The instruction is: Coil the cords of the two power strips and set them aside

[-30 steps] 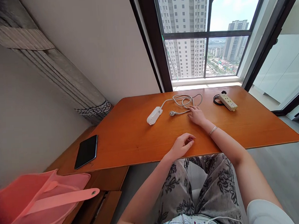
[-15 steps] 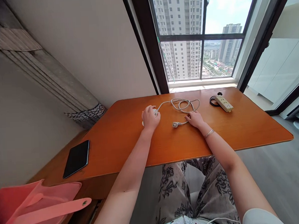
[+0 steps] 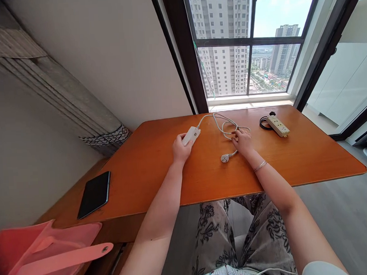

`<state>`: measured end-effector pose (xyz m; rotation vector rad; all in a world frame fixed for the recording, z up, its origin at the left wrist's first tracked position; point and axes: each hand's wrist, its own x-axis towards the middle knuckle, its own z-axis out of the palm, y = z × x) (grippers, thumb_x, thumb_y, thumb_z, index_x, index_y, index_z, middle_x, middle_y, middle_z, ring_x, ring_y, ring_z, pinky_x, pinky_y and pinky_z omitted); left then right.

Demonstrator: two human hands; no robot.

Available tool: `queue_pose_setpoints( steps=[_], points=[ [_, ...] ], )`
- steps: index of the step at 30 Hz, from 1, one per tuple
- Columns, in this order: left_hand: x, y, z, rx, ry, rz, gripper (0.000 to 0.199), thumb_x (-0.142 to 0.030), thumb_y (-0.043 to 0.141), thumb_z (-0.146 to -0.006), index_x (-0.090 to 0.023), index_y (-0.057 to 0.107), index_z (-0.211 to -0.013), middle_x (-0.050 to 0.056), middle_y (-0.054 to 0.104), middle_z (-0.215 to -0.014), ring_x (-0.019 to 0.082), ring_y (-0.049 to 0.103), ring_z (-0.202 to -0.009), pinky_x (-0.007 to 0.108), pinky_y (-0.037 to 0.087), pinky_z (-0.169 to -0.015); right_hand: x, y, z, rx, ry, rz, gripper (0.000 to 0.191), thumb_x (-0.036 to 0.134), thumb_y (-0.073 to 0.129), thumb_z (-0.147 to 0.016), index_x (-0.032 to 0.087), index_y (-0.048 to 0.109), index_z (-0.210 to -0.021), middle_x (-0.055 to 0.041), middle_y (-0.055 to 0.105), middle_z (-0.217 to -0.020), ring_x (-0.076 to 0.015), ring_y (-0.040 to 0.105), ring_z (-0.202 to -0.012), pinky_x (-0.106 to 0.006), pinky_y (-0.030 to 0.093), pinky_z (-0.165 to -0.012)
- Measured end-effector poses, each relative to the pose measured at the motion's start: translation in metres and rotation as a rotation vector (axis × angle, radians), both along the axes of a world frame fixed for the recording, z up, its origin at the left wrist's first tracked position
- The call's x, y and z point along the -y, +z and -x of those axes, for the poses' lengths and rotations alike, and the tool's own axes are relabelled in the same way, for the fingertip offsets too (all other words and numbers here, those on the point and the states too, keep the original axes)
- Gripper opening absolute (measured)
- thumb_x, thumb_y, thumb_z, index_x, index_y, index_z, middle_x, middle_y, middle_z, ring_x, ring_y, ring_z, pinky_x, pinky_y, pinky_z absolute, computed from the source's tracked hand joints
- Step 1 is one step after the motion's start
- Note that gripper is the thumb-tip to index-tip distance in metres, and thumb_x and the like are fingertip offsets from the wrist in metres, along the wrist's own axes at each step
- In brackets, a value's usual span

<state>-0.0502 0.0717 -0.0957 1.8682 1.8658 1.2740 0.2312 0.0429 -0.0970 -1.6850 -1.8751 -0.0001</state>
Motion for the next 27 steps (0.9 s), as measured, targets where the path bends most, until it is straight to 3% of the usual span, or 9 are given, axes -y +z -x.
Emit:
queue_pose_setpoints(
  steps=[4, 11, 14, 18, 24, 27],
  points=[
    [0.014, -0.001, -0.019, 0.071, -0.162, -0.179, 0.036, -0.022, 0.062, -0.082, -0.021, 0.054, -0.118, 0.009, 0.066, -0.123, 0.023, 0.063, -0.111, 0.035, 0.052, -0.093, 0.001, 0.003, 0.011, -0.150, 0.050, -0.238, 0.051, 0.031, 0.052, -0.089, 0.017, 0.051, -0.138, -0.0173, 0.055, -0.133, -0.0302, 0.054, -0.121, -0.044, 0.043, -0.104],
    [0.043, 0.001, -0.043, -0.060, -0.362, -0.318, 0.031, -0.024, 0.062, -0.080, -0.024, 0.059, -0.111, 0.009, 0.069, -0.118, 0.025, 0.064, -0.115, 0.042, 0.050, -0.102, 0.001, 0.020, 0.011, -0.067, -0.127, -0.405, 0.066, 0.037, 0.051, -0.090, 0.014, 0.036, -0.150, -0.0202, 0.031, -0.157, -0.0337, 0.029, -0.146, -0.049, 0.030, -0.116],
    [0.051, 0.000, -0.048, -0.041, -0.474, -0.344, 0.031, -0.025, 0.063, -0.078, -0.024, 0.060, -0.108, 0.009, 0.071, -0.113, 0.024, 0.066, -0.109, 0.041, 0.052, -0.098, 0.003, 0.026, 0.002, -0.055, -0.150, -0.418, 0.047, 0.034, 0.040, -0.097, 0.018, 0.049, -0.139, -0.0165, 0.043, -0.150, -0.0311, 0.031, -0.145, -0.049, 0.029, -0.117],
    [0.060, -0.001, -0.056, 0.014, -0.617, -0.309, 0.032, -0.025, 0.063, -0.073, -0.024, 0.060, -0.104, 0.006, 0.072, -0.104, 0.022, 0.068, -0.098, 0.037, 0.056, -0.089, 0.008, 0.026, -0.005, -0.181, -0.070, -0.473, 0.039, 0.031, 0.028, -0.101, 0.021, 0.065, -0.114, -0.0135, 0.062, -0.126, -0.0253, 0.051, -0.127, -0.043, 0.039, -0.109],
    [0.079, 0.006, -0.065, -0.047, -0.746, -0.205, 0.054, -0.020, 0.067, -0.064, -0.025, 0.056, -0.117, 0.006, 0.068, -0.108, 0.023, 0.067, -0.099, 0.038, 0.055, -0.091, 0.018, 0.033, 0.005, -0.282, -0.035, -0.577, 0.039, 0.035, 0.036, -0.101, 0.023, 0.070, -0.116, -0.0120, 0.066, -0.115, -0.0252, 0.058, -0.113, -0.042, 0.045, -0.102],
    [0.091, 0.017, -0.069, 0.004, -0.808, -0.240, 0.061, -0.022, 0.069, -0.063, -0.024, 0.053, -0.122, 0.011, 0.063, -0.124, 0.028, 0.061, -0.118, 0.043, 0.050, -0.102, 0.026, 0.044, 0.014, -0.239, 0.046, -0.646, 0.035, 0.037, 0.044, -0.100, 0.027, 0.072, -0.117, -0.0089, 0.068, -0.106, -0.0245, 0.058, -0.106, -0.041, 0.047, -0.097]
  ],
)
